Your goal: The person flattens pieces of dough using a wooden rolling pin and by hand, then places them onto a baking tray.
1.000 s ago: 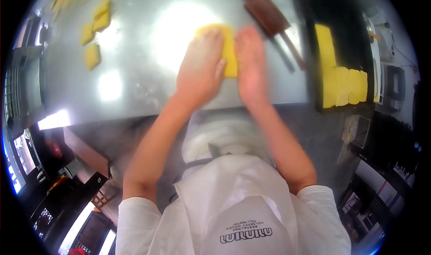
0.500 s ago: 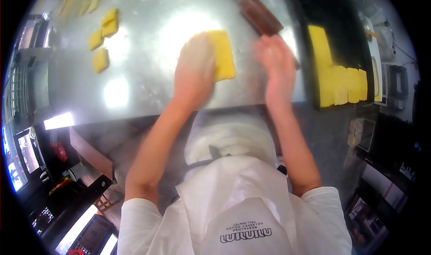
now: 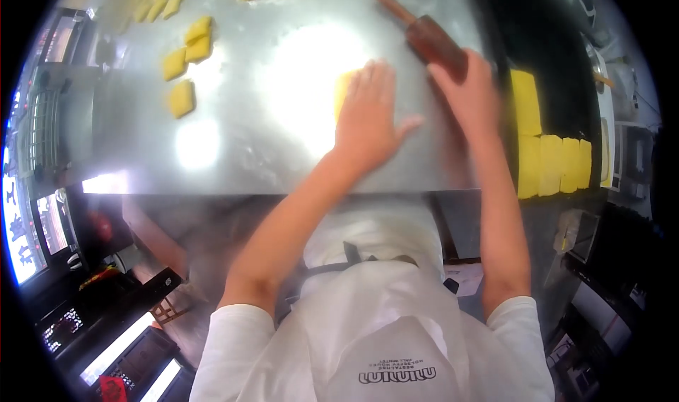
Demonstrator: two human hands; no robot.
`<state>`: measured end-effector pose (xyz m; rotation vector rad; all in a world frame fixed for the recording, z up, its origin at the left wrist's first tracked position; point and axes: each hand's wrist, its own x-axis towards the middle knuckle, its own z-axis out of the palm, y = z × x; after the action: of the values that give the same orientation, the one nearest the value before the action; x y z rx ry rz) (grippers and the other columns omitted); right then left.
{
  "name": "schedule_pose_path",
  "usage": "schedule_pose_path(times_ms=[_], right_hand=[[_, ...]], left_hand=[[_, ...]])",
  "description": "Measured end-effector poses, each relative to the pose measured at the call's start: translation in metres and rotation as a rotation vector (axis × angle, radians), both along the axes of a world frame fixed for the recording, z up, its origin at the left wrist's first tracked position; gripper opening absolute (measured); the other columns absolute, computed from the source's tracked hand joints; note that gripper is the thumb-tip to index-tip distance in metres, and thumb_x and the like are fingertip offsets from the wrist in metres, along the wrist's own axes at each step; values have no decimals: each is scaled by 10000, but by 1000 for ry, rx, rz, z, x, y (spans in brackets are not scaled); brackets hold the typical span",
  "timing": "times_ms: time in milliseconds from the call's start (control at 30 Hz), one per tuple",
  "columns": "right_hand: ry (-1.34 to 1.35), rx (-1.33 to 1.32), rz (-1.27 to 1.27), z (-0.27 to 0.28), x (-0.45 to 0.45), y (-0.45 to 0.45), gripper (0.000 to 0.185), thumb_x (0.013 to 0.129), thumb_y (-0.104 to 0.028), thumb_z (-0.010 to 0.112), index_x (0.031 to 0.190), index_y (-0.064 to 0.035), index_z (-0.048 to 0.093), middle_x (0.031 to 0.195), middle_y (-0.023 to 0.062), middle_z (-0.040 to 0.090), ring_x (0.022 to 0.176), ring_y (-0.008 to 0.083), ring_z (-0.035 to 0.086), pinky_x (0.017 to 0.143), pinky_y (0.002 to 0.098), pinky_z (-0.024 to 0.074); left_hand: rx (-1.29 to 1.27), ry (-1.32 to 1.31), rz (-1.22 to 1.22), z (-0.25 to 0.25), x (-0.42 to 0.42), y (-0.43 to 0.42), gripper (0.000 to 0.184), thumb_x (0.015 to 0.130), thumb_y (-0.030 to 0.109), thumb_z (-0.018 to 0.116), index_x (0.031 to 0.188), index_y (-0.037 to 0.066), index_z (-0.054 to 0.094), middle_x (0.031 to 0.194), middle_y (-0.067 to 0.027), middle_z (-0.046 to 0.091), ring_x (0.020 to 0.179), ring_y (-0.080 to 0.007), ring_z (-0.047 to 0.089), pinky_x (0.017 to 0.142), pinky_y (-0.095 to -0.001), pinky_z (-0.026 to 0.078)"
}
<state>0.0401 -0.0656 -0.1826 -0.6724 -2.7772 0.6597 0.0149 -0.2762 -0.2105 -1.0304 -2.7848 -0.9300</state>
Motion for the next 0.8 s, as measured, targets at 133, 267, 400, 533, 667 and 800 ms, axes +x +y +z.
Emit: schedule_pose_path(times_ms=[133, 267, 400, 533, 667, 800], right_hand=[[-71, -17, -16, 9, 4, -2, 693, 908, -498, 785, 1405, -85, 535, 1369, 157, 616, 1170, 362, 699, 986, 472, 566], [-22, 2, -54, -5, 3, -4, 707, 883, -476, 815, 1402, -97, 521, 1372, 150, 613, 1170, 352, 701, 965, 469, 577], [8, 24, -55, -10, 4, -4, 708, 878, -473, 819, 1405, -110, 516, 1374, 142, 610, 1168, 346, 702, 952, 469, 583], [25, 44, -53, -10, 7, -6, 714, 872, -478, 823, 1406, -116, 518, 1377, 130, 609, 1158, 342, 705, 947, 469, 584], [14, 39, -50, -13, 8, -4, 711, 875, -480, 818, 1409, -119, 517, 1365, 134, 618, 1148, 353, 708, 935, 462, 584], [3, -1, -31, -10, 5, -1, 715, 878, -493, 812, 1415, -128, 513, 1311, 154, 692, 1130, 377, 721, 938, 454, 581]], left_hand=[[295, 176, 160, -1, -34, -38, 533, 998, 92, 667, 1508, 27, 528, 1496, -210, 576, 1375, -386, 552, 1146, -455, 449], [243, -128, 101, 6, -73, -53, 380, 946, 53, 721, 1325, 58, 686, 1269, -149, 679, 1186, -312, 637, 984, -414, 528], [-19, -70, -103, 10, -80, -42, 292, 910, 108, 773, 1197, 59, 751, 1210, -117, 693, 1042, -302, 640, 883, -416, 526], [-61, -207, -36, 26, -74, -36, 315, 900, 139, 781, 1197, 41, 745, 1257, -151, 679, 1176, -351, 604, 1006, -432, 494], [-53, 74, -25, 28, -56, -22, 621, 936, 294, 763, 1418, -49, 575, 1480, -241, 553, 1418, -423, 471, 1187, -468, 386], [-144, 110, -84, -3, -22, 2, 993, 969, 577, 656, 1554, -157, 333, 1642, -311, 359, 1543, -470, 317, 1271, -519, 271]])
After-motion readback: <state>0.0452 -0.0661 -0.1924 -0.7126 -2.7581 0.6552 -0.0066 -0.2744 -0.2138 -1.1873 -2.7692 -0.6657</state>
